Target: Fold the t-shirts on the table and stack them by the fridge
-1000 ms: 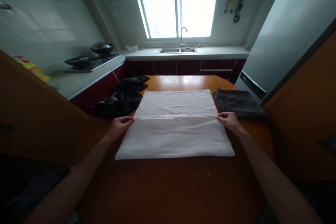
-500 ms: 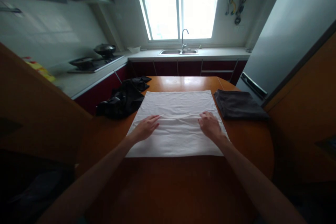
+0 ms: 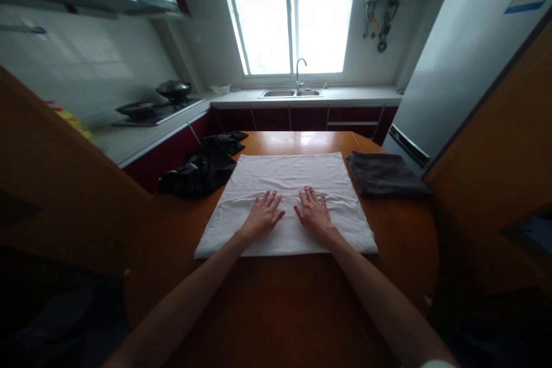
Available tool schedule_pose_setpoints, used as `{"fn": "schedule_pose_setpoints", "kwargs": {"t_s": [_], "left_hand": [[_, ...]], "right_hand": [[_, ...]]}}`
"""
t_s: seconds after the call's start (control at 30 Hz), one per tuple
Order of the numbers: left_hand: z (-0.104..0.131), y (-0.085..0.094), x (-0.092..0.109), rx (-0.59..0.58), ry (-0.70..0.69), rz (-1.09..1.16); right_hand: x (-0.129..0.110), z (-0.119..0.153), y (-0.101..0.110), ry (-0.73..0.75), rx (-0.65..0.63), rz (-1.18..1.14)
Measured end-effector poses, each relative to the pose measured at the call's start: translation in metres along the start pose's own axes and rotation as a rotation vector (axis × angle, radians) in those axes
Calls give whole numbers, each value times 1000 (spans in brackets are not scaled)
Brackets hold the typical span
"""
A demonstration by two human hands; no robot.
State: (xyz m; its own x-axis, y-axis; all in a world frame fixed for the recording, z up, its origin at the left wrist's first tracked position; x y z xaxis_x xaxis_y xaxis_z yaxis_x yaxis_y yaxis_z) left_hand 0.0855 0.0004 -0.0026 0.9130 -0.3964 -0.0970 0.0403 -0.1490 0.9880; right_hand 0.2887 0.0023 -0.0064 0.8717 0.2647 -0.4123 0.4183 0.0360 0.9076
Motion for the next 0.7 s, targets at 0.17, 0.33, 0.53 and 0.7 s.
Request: {"fn": "schedule_pose_setpoints", "kwargs": {"t_s": [0.17,0.33,0.53,0.7], "left_hand": [[8,-9,12,14,-23,0],[8,-4,12,-12,-5,0],[6,-5,10,-38,-5,9],[5,1,14,-39,10,20]], "right_hand": [[-10,5,-8,16,-31,-21],[8,11,-1,-15,-39,-17],[93,49,32,-167,-13,123],[110,64,49,-210,79,162]]}}
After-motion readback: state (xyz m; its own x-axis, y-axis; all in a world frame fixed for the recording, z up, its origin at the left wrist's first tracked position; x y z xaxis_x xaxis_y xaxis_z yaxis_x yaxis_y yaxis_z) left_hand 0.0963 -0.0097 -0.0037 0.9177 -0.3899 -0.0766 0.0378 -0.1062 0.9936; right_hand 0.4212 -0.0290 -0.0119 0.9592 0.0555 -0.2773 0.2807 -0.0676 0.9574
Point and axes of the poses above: each hand's wrist, its own z-axis away from the middle knuckle, its own y-axis out of the back of the hand, x = y × z, the point moved 2 cm from there along -z, towards the middle knuckle, and after that the axes turned 10 degrees about -z, right-handed, at the moved point
